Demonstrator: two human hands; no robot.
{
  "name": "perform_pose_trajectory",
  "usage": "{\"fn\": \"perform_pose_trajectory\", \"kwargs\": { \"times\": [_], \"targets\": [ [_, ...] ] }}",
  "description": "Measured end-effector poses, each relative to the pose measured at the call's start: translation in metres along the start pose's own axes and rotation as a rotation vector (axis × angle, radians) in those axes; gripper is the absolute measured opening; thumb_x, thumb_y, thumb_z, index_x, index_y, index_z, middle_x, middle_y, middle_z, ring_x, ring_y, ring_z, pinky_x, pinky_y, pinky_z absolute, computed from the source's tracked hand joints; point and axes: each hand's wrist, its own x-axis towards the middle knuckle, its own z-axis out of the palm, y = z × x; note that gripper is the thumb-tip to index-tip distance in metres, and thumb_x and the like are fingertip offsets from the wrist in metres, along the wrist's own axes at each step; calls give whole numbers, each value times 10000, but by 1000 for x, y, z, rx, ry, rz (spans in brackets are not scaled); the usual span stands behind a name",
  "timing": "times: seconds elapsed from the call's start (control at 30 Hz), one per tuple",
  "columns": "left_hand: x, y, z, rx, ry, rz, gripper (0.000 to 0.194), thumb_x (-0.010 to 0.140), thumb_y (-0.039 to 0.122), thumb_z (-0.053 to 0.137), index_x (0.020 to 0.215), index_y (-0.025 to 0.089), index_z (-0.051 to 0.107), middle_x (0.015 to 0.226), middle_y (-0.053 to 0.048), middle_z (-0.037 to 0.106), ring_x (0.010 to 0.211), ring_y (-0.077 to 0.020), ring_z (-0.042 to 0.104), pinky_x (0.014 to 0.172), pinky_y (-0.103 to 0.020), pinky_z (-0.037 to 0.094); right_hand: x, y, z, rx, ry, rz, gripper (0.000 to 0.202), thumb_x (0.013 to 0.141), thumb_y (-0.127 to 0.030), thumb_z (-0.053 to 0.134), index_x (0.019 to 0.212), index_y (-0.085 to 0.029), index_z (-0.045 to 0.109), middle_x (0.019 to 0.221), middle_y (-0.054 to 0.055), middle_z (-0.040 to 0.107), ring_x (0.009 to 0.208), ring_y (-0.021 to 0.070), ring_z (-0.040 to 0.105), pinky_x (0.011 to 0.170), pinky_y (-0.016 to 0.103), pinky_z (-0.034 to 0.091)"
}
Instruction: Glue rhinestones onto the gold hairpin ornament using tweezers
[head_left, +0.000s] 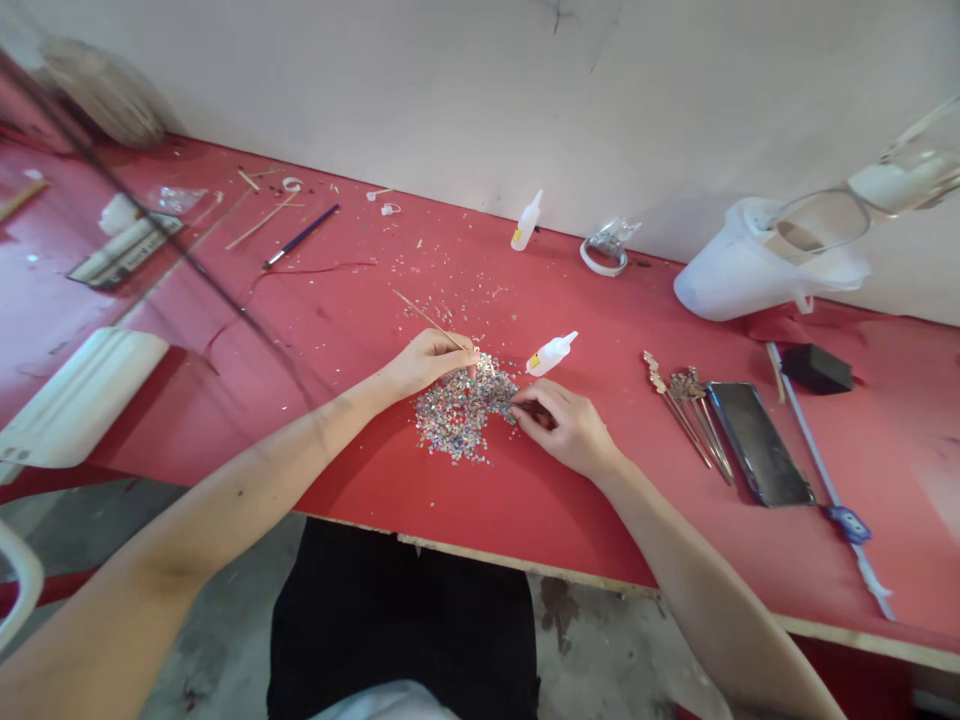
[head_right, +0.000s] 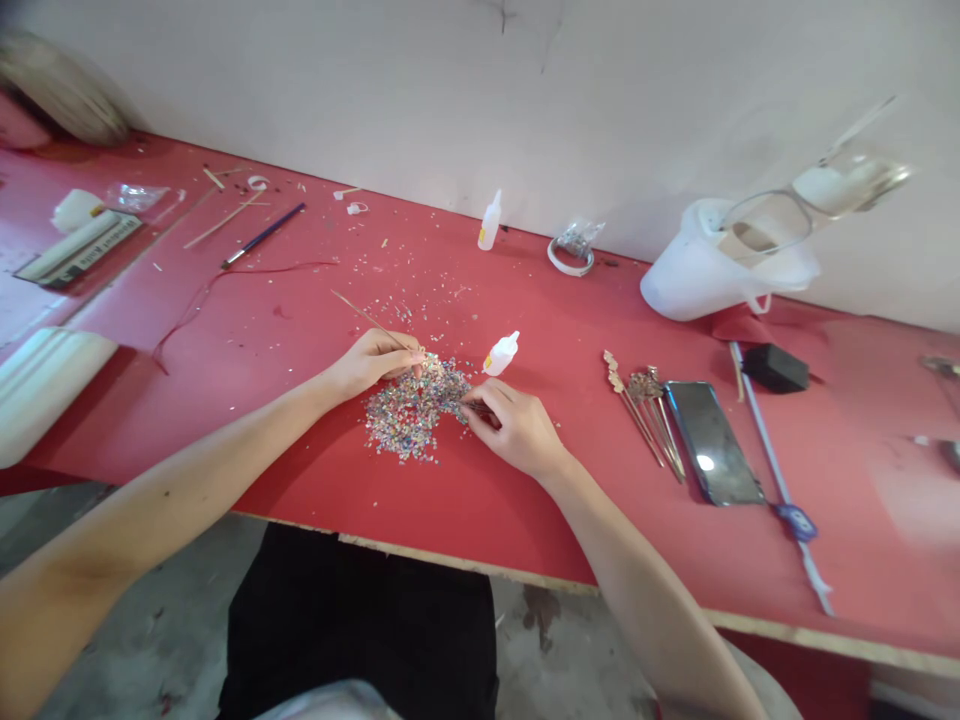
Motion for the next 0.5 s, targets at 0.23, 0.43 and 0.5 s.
{"fn": "perform_pose_trajectory", "kwargs": {
  "times": [0.23, 0.43, 0.5],
  "targets": [
    [0, 0, 0, 11, -2, -7, 269, 855, 277, 551, 628, 156, 628, 441, 77, 292, 428, -70, 274, 463, -244, 264, -2, 1, -3, 28, 3, -34, 70, 906, -253, 557, 935, -208, 602, 803, 16, 618, 601, 94, 535, 581, 230, 431],
    [1, -1, 0, 20, -14, 41, 277, 859, 274, 548, 621, 153, 621, 452, 75, 315, 432, -65, 288, 466, -239, 269, -1, 2, -4, 9, -38, -35, 98, 918, -263, 543, 958, -211, 616, 795, 18, 619, 607, 99, 542, 577, 231, 430],
    [1, -2, -1, 27, -12, 52, 279, 860, 283, 544, 627, 151, 622, 465, 73, 326, 437, -65, 290, 469, -242, 271, -1, 0, -4, 28, -55, -66, 116, 927, -266, 536, 985, -215, 623, 790, 16, 615, 604, 99, 540, 583, 231, 433]
  ]
}}
